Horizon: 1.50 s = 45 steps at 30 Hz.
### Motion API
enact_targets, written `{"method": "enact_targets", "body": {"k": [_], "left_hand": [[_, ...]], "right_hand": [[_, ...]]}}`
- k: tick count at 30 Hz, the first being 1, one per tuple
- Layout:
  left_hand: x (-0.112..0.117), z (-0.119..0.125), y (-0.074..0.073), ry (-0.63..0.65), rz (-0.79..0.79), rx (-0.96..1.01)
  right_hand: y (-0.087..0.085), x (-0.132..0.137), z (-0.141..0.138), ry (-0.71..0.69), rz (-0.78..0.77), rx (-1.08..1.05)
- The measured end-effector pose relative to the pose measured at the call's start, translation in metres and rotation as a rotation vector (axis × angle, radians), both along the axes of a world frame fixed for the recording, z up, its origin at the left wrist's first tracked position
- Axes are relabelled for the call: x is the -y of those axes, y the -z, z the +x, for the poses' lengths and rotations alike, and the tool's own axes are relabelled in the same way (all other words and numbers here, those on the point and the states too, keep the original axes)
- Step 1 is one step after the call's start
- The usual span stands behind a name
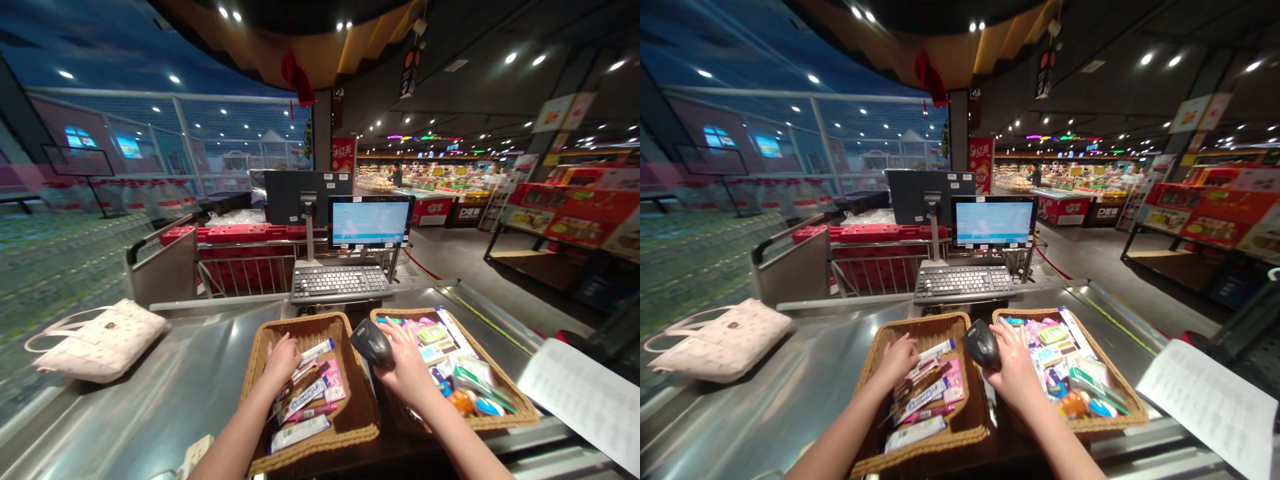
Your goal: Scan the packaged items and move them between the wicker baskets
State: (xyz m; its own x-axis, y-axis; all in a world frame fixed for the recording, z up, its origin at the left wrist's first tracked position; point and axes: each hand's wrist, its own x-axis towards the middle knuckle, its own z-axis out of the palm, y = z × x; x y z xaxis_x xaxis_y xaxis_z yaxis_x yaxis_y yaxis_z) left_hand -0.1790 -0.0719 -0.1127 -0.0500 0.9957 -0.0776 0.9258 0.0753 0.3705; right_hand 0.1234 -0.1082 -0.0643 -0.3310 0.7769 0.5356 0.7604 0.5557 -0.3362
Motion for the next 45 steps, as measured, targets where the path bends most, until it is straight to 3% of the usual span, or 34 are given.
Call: {"method": "enact_targets", "body": {"k": [15, 18, 22, 30, 37, 45], "left_hand": [[-0.002, -0.017, 0.035, -0.009, -0.079, -0.091], [-0.002, -0.016, 0.034, 0.002, -0.076, -0.112], [-0.003, -0.004, 0.020, 0.049, -0.040, -0.108], [-0.016, 0.046, -0.014, 0.195, 0.094, 0.016], [-0.034, 0.112, -0.037, 0.375, 0.201, 0.116], [-0.052, 0.204, -0.044, 0.716, 0.282, 0.045]], "right_hand": [[-0.007, 0.005, -0.028, -0.104, -0.156, 0.065], [-0.007, 0.005, -0.027, -0.116, -0.166, 0.045], [-0.008, 0.002, -0.020, -0.112, -0.174, 0.010], [-0.008, -0.010, 0.023, 0.020, -0.121, -0.063], [-0.024, -0.013, 0.069, 0.150, -0.077, -0.059], [-0.043, -0.021, 0.131, 0.302, -0.026, -0.049]]}}
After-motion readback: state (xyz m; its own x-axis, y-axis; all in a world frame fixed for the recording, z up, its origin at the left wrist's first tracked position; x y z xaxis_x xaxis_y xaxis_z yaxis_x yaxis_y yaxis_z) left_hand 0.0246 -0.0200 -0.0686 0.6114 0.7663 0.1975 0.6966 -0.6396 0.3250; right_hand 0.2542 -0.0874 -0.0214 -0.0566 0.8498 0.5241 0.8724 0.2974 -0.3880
